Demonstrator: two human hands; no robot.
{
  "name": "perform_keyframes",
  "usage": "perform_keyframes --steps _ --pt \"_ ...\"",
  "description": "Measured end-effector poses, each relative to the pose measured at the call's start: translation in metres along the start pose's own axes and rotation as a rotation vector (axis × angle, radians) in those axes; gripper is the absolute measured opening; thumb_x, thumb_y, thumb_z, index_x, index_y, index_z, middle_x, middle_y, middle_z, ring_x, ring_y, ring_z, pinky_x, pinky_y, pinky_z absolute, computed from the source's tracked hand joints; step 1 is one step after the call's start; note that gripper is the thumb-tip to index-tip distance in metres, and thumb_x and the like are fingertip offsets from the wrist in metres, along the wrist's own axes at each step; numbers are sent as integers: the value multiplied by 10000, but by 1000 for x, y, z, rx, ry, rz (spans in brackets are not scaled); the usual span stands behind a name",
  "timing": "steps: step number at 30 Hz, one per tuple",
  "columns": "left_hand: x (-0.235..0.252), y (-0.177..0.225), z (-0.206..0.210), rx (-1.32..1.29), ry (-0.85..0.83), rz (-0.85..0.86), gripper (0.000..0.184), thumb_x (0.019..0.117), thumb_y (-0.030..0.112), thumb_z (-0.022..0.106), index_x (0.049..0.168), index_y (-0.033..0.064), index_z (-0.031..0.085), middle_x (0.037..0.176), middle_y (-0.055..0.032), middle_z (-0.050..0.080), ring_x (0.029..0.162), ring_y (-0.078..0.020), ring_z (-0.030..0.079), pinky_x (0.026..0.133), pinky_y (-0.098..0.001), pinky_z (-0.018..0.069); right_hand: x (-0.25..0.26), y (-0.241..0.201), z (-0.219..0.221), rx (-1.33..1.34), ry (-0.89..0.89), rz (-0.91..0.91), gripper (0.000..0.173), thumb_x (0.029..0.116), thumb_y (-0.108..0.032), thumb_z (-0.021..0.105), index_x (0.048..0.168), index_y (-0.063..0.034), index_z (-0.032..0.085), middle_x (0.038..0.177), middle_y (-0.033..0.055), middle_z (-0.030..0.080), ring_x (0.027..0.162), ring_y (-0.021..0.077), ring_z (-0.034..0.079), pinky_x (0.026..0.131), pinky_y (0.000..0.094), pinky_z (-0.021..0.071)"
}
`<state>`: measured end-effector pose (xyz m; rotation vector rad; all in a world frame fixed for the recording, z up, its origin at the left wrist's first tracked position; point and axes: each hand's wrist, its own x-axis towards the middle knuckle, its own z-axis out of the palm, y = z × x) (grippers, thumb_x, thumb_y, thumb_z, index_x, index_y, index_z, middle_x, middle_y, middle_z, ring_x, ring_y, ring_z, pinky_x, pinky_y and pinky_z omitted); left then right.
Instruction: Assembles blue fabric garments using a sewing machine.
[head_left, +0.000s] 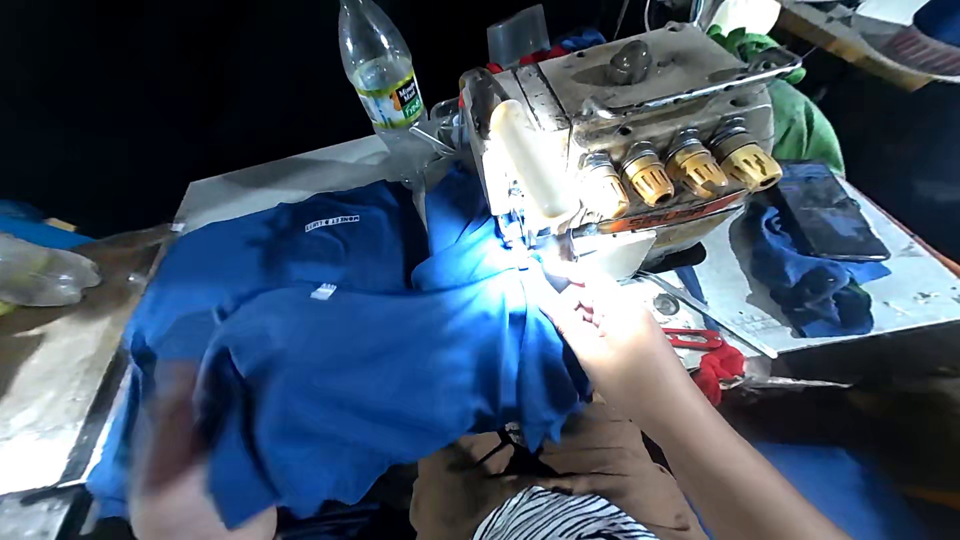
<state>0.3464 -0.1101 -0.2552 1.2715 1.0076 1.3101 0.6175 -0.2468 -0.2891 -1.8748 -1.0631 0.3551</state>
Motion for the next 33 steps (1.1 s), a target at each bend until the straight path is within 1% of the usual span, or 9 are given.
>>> perform_keyframes --steps 4,8,11,13,17,22,28,31,33 --pt "19 -80 -42 -428 -537 32 491 1072 503 401 1380 175 598 1321 8 661 1252 -124 605 1043 -361 516 -4 -3 3 96 4 79 250 1026 -211 598 1259 -121 589 756 -42 608 596 36 569 532 236 509" --pt "-25 -53 19 -382 -296 -198 626 934 691 501 1306 197 596 1224 35 687 1178 -116 639 986 -374 548 -14 -5 8 261 -22 182 357 1000 -237 654 1326 -120 569 853 -27 663 675 39 621 595 241 550" --pt "-56 -80 35 -417 -325 -230 304 952 392 680 1162 175 718 1117 4 740 1078 -126 697 965 -373 575 -13 0 11 382 12 235 306 954 -229 716 1214 -108 611 858 -25 675 686 46 635 593 227 554" --pt "-61 -76 44 -439 -239 -344 349 913 372 735 1155 121 714 1075 -49 747 1024 -161 719 922 -404 599 -17 5 9 427 -14 289 336 937 -241 747 1208 -112 595 843 -17 695 677 65 647 578 242 549" --pt "-62 -72 54 -237 -99 -319 320 1046 239 539 1273 17 578 1095 -73 723 1024 -145 714 936 -370 599 -21 16 5 465 -43 254 334 894 -208 796 1150 -179 583 869 -14 695 701 98 669 589 257 571" --pt "-59 -46 40 -145 -175 -222 320 1009 246 621 1242 29 592 1067 -44 736 997 -131 726 922 -338 609 -29 27 3 474 -153 209 283 846 -199 829 1097 -213 699 887 -45 706 713 64 654 627 221 562" --pt "-58 -31 20 -100 -330 -201 279 912 170 758 1166 109 658 1048 -14 756 978 -131 735 900 -336 619 -25 17 -18 760 -355 303 122 962 -70 677 1073 -99 720 895 37 721 758 96 671 680 233 569" --pt "-61 -21 23 -52 -325 -185 197 981 29 607 1140 133 656 1031 41 763 964 -80 731 891 -298 617 -22 22 -18 756 -434 301 192 1042 -237 570 957 -109 685 794 21 667 712 79 627 638 244 521" --pt "-61 -15 20 -42 -352 -179 202 971 57 644 1140 165 669 1028 60 766 965 -61 728 890 -283 614 -21 28 -14 700 -574 249 201 1023 -297 630 1035 -123 730 897 -4 727 831 68 689 760 259 585"
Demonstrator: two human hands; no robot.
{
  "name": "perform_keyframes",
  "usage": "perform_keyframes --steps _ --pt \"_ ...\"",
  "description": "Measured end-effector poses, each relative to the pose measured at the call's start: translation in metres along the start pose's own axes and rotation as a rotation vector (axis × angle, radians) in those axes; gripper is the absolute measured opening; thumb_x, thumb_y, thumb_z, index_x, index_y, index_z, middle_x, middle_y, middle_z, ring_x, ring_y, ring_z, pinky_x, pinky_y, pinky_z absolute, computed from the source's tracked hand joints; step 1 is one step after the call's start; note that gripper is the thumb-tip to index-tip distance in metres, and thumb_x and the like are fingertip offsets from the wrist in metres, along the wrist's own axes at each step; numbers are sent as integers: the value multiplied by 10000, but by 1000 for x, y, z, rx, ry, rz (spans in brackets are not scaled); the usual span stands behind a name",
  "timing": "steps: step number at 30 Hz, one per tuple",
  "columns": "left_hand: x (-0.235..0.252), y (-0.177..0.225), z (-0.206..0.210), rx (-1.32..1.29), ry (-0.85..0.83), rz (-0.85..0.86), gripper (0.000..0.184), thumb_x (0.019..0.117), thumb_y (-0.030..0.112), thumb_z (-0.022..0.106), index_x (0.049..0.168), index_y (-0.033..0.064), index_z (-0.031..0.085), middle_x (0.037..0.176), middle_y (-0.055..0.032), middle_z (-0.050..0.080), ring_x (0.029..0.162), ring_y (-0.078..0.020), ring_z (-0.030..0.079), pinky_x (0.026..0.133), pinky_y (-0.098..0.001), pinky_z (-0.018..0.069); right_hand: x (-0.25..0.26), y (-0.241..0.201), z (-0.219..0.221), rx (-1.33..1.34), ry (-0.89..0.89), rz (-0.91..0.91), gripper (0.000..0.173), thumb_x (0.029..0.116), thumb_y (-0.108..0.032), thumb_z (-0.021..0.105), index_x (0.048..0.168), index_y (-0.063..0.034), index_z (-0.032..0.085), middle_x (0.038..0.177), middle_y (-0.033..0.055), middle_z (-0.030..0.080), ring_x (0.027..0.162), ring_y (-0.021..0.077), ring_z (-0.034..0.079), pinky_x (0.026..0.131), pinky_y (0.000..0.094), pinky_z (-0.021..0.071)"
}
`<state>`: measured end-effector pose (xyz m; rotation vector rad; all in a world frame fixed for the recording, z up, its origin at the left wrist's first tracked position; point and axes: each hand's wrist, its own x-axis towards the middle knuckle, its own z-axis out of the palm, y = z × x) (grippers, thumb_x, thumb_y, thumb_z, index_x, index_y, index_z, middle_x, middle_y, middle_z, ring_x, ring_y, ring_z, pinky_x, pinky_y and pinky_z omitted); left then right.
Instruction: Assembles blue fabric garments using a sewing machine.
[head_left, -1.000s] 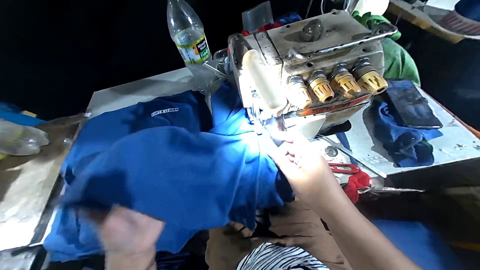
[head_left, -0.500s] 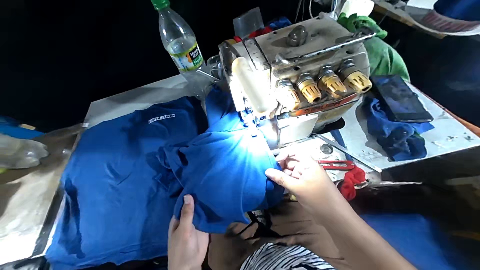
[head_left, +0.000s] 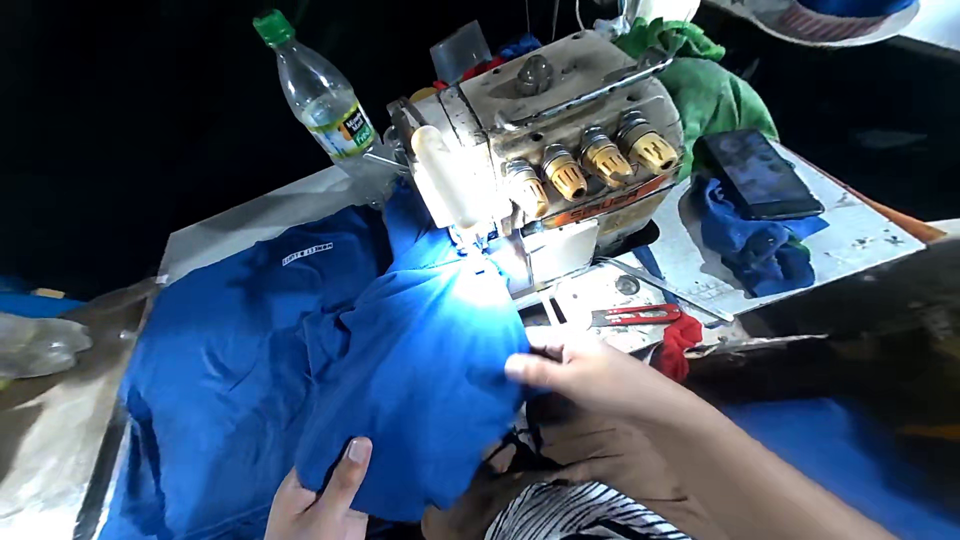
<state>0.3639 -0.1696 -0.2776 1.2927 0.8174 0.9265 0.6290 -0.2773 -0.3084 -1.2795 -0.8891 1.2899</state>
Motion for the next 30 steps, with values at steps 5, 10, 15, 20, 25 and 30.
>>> perform_keyframes --steps 5,10,15,20,25,30 --pt "9 1 -18 63 -60 30 240 964 119 688 1196 116 627 1090 36 753 1014 -98 721 930 -317 604 -8 8 -11 90 -54 -51 130 961 -226 712 918 -104 734 828 -2 711 774 53 664 714 218 555" --pt "15 -3 -38 96 -247 15 285 947 126 705 1225 169 660 1161 45 743 1071 -90 704 966 -308 582 -20 21 -21 50 -52 -31 127 970 -194 696 917 -79 714 821 28 712 743 97 687 713 248 594" --pt "18 -3 -31 129 -173 33 358 870 162 796 1185 97 639 1100 15 750 1036 -107 713 939 -315 595 -28 21 -21 -13 8 -12 116 971 -175 696 888 -94 702 813 15 706 757 90 691 726 235 593" --pt "15 1 -26 102 -103 -29 326 884 22 741 1177 116 635 1068 49 756 997 -77 721 900 -288 608 -29 18 -21 -96 63 32 76 963 -106 664 902 -93 707 811 13 699 737 90 672 702 239 577" --pt "14 -1 -25 126 -37 -36 319 859 -27 740 1136 112 665 1016 43 761 948 -74 728 862 -282 618 -34 22 -22 -129 89 42 97 966 -157 692 882 -113 710 806 0 707 745 86 679 706 227 576" --pt "11 1 -22 177 -15 -14 338 840 -64 734 1117 120 674 1001 72 763 942 -52 725 851 -260 617 -37 21 -21 8 99 19 106 961 -73 685 856 -57 687 786 37 715 729 112 703 715 239 602"
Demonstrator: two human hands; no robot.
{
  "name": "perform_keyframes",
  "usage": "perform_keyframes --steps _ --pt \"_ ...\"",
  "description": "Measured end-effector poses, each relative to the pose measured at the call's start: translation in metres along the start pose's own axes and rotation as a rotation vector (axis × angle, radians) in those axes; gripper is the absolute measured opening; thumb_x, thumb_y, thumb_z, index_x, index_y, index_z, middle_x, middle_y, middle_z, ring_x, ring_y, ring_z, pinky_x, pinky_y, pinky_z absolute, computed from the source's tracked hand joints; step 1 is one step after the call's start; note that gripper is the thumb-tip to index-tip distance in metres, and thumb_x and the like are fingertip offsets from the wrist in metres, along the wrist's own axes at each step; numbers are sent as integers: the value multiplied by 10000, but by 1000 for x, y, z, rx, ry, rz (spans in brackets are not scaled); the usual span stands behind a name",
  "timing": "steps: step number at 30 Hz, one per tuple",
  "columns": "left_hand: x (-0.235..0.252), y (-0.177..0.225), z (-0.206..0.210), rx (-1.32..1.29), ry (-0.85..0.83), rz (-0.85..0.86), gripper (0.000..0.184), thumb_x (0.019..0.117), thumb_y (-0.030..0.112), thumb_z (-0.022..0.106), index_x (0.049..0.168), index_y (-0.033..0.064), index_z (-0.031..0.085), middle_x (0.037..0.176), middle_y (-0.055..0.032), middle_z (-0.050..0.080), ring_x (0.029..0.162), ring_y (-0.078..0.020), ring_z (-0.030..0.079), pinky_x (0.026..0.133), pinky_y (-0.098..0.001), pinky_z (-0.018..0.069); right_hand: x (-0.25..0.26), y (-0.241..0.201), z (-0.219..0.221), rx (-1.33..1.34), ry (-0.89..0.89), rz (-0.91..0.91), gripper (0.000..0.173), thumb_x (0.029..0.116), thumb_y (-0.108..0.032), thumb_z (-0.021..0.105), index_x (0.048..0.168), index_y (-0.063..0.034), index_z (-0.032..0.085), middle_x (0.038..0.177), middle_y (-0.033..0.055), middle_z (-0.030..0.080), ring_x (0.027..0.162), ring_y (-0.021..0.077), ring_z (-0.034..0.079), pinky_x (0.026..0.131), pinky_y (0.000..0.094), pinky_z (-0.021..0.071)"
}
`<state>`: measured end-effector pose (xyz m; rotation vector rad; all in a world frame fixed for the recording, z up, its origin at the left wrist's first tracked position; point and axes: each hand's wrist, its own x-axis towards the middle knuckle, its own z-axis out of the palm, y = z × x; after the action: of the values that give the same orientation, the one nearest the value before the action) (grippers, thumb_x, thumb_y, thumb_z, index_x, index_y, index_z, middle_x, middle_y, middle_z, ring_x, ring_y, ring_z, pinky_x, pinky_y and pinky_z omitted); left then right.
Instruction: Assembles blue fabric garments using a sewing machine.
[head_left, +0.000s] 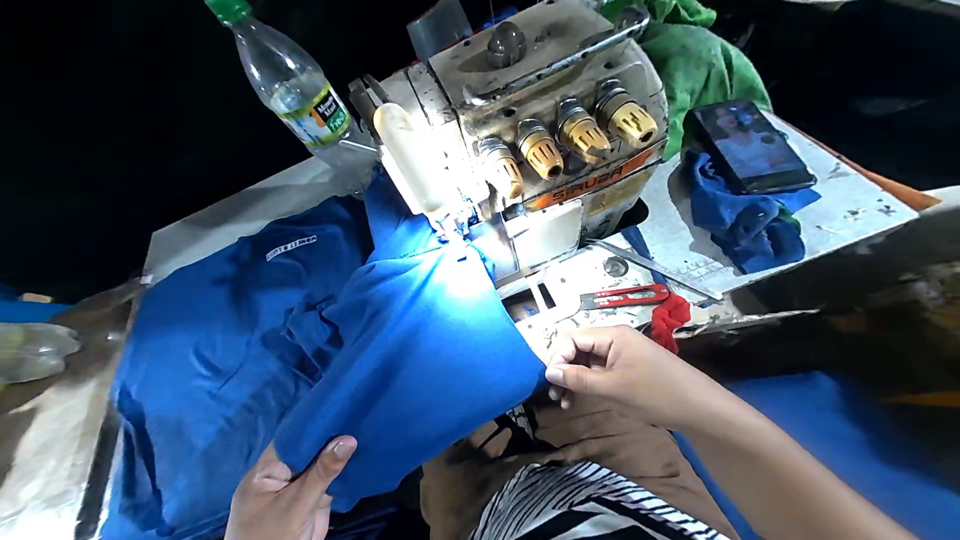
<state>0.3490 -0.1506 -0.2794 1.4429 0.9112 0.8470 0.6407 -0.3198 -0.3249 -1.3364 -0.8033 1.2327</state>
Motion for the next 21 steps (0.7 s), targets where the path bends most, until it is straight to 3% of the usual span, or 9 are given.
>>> perform_keyframes --steps 3,6,7,9,11,13,15,21 --pt "1 -2 3 163 45 30 336 843 -51 738 1145 65 648 1005 70 755 945 -43 720 853 -258 617 1 -2 5 59 45 62 81 940 -30 675 884 -60 625 765 45 688 671 115 678 662 244 590" --pt "3 -13 18 297 128 -30 297 939 37 667 1227 8 599 1040 47 717 918 -2 691 799 -212 597 6 -2 7 20 17 100 154 936 -42 657 1078 -78 609 813 33 669 658 102 645 631 238 567" --pt "2 -16 27 180 116 -73 245 996 22 571 1241 15 565 1049 41 708 907 -13 691 790 -216 595 6 -2 7 -26 8 104 152 946 -66 648 1094 -94 635 805 8 667 656 80 633 629 222 554" --pt "-2 -17 44 -186 61 -190 205 1076 89 406 1236 42 524 1072 -10 722 965 -95 721 867 -309 617 4 -3 7 -106 8 102 59 959 -114 637 987 -121 689 775 -20 670 652 55 622 623 202 533" --pt "-4 -19 56 -249 56 -205 315 1014 262 610 1247 53 571 1058 -18 729 973 -114 725 865 -326 624 0 -2 8 -132 10 85 48 986 -141 639 973 -131 683 801 -20 706 683 60 670 652 207 574" --pt "2 -24 61 -111 106 -111 378 905 274 753 1202 73 636 1022 7 736 943 -89 723 839 -291 623 -3 1 11 -129 30 54 46 995 -155 645 983 -129 682 816 -22 726 688 62 687 653 211 587" --pt "10 -29 62 7 159 -6 277 905 192 742 1163 110 678 1006 27 749 926 -78 727 825 -280 627 -4 4 16 -146 56 9 61 991 -174 658 1000 -127 696 827 -40 720 700 46 684 664 203 591" --pt "30 -33 52 335 136 179 194 970 240 676 1153 177 680 1008 123 715 946 30 678 841 -204 589 -2 8 27 -84 117 -80 184 966 -118 674 1149 -103 667 874 -2 714 733 87 697 687 220 608"
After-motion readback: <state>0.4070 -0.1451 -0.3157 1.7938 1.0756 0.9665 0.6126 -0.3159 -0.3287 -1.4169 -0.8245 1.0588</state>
